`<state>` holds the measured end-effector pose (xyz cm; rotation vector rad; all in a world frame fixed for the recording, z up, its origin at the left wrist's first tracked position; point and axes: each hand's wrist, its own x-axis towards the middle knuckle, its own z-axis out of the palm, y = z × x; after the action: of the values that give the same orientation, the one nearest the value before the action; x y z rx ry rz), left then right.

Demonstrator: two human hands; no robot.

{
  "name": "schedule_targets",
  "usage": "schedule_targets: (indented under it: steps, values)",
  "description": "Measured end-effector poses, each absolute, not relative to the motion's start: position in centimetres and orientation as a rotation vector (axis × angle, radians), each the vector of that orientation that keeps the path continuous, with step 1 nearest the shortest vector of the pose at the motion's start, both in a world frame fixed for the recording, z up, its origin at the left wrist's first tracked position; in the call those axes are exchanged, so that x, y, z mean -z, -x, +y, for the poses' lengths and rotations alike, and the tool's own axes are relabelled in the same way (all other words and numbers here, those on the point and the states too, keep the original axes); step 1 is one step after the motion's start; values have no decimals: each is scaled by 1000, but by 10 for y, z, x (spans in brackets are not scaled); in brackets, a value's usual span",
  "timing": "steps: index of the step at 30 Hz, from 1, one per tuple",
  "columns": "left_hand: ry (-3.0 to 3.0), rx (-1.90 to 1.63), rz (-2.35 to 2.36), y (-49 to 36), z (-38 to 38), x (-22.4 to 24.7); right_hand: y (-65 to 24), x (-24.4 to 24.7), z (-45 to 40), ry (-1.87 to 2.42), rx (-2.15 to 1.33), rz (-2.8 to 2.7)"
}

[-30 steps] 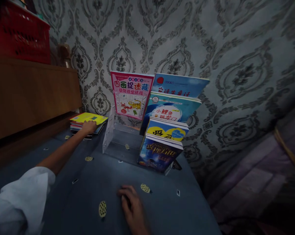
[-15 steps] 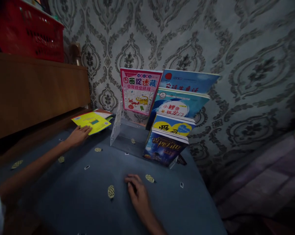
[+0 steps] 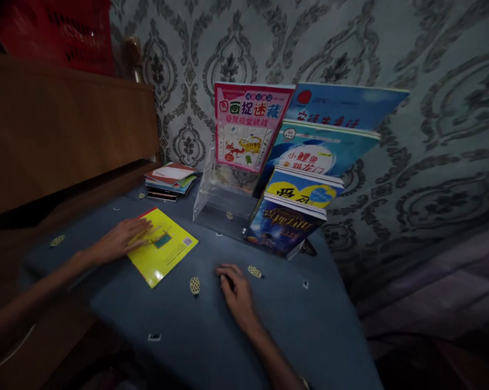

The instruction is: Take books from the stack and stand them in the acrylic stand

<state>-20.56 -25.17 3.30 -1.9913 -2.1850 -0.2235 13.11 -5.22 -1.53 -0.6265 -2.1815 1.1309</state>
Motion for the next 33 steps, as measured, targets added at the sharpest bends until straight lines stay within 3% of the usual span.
schedule_targets:
  steps: [6, 17, 27, 33]
  values:
    - [1564, 73, -2696, 250, -211, -14, -130, 7, -58, 607, -1104, -2205]
    - [1610, 192, -2521, 207, -220, 18, -130, 1, -66, 503, -881, -2259]
    - [1555, -261, -2506, 91, -184, -23, -132, 2, -75, 329, -579, -2318]
    - [1751, -348, -2419, 38, -167, -48, -140, 3, -71, 432, -496, -2415]
